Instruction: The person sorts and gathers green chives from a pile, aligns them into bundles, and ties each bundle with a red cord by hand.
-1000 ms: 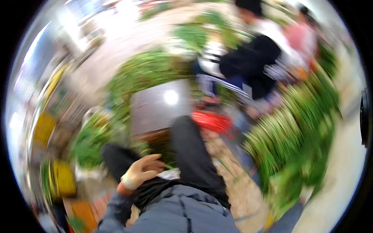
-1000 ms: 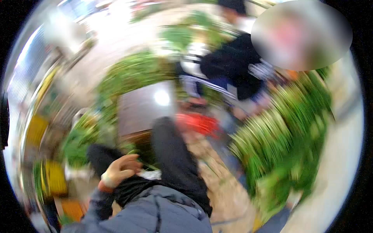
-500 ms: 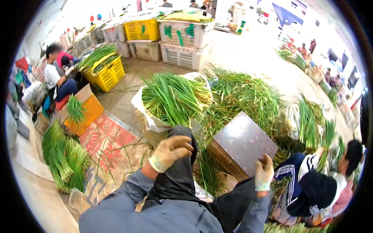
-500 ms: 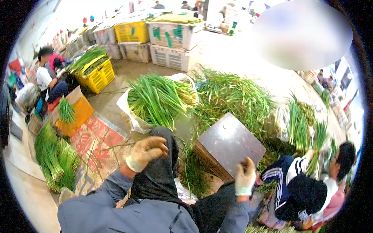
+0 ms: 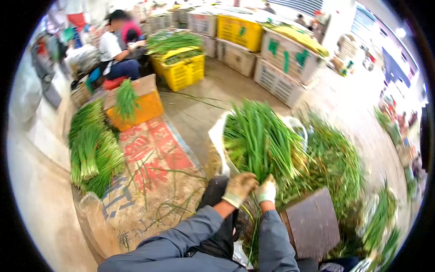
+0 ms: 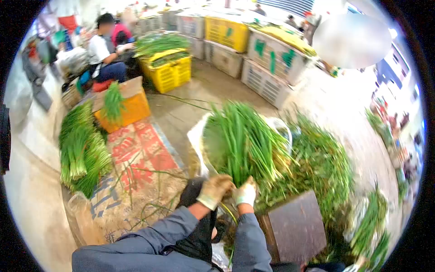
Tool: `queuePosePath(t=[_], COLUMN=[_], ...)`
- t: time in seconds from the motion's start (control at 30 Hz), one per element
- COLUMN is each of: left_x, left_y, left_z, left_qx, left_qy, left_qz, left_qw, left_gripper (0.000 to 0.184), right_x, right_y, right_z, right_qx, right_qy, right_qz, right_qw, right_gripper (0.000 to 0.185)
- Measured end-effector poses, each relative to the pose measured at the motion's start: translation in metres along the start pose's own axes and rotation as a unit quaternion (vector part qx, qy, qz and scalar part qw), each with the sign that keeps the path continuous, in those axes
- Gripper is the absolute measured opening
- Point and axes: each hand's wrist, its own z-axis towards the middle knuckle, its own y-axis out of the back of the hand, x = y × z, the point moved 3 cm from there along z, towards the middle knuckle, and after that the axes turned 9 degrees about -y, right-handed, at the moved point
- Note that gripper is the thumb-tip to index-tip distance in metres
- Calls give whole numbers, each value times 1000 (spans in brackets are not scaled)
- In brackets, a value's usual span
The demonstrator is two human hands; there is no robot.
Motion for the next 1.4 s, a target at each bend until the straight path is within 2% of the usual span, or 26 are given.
queuePosePath(t=[0.07, 0.17, 0.2, 0.3, 0.33, 0.37, 0.43, 0.5, 0.57, 0.6, 0.67, 0.7, 0.77, 0.8, 0.83, 0.9, 0.97, 1.0, 1.03, 1.1, 1.17, 1.23, 1.27, 1.3, 1.33, 1.4], left_x=[55, 82, 82, 91, 93, 96, 88, 77, 90, 89, 86, 85, 83, 77, 77, 69, 77, 63, 54, 70, 65, 66, 67, 66, 62, 43], left_y=[-9, -6, -5, 2, 5, 6, 13, 15, 13, 12, 10, 7, 7, 8, 8, 15, 19, 23, 23, 23, 14, 2, -5, -21, -34, -53], left_z=[18, 31, 32, 36, 37, 37, 34, 31, 32, 33, 32, 31, 29, 29, 30, 29, 26, 19, 16, 20, 19, 18, 10, 10, 15, 21], left_qx=[30, 52, 54, 43, 38, 31, 33, 22, 26, 27, 29, 32, 24, 22, 21, 37, 20, 30, 29, 16, -21, 27, 24, 75, 111, 125], left_qy=[31, 40, 49, 59, 31, 30, 30, 29, 76, 44, 19, -3, -11, -15, -19, -91, -109, -63, -72, -10, 82, 108, 106, 126, 141, 131], left_qz=[-41, -64, -30, -30, -11, -11, 56, 71, 46, 104, 138, 168, 142, 152, 160, 230, 185, 130, 89, -17, -111, -49, -46, 18, 82, 161], left_qw=[998, 996, 997, 997, 999, 999, 997, 997, 996, 993, 990, 985, 990, 988, 987, 968, 977, 989, 993, 1000, 990, 993, 993, 989, 980, 970], left_gripper=[23, 23, 23, 23, 24, 24, 25, 27, 30, 33, 33, 33, 33, 32, 31, 30, 28, 27, 28, 38, 49, 70, 70, 75, 81, 106], right_x=[-3, -10, -12, 8, 9, 8, -7, -20, -14, -12, -10, -6, -4, -14, -2, 9, -19, -18, -37, -35, -35, -44, -49, -45, -51, -49], right_y=[-19, -49, -56, -36, -36, -41, -73, -78, -74, -71, -68, -59, -44, -54, -26, 23, 24, 49, 39, 72, 88, 89, 90, 94, 93, 100], right_z=[19, 38, 43, 35, 34, 29, 30, 19, 3, 1, 7, 10, 20, 33, 28, 20, 35, 22, 35, 14, -4, -13, -23, -27, -29, -41], right_qx=[92, 79, 52, 62, 61, 18, -50, -112, -138, -137, -79, -80, 42, 89, 46, 72, 66, 61, 49, 65, 133, 119, 112, 110, 128, 75], right_qy=[-115, -160, -142, -145, -155, -125, -116, -27, 14, 15, -46, -44, -82, -72, -54, -28, 7, 35, 43, 37, 24, 9, 3, 10, 26, 57], right_qz=[-42, 15, -6, -2, 12, 0, 82, 173, 152, 153, 147, 150, 80, 121, 53, 127, 161, 202, 200, 235, 387, 415, 435, 453, 417, 352], right_qw=[988, 984, 988, 988, 986, 992, 989, 978, 979, 979, 985, 984, 993, 986, 996, 989, 985, 977, 978, 969, 912, 902, 894, 885, 900, 931], right_gripper=[124, 126, 125, 124, 111, 108, 107, 105, 103, 103, 103, 103, 100, 100, 88, 69, 49, 47, 49, 48, 47, 43, 43, 43, 53, 55])
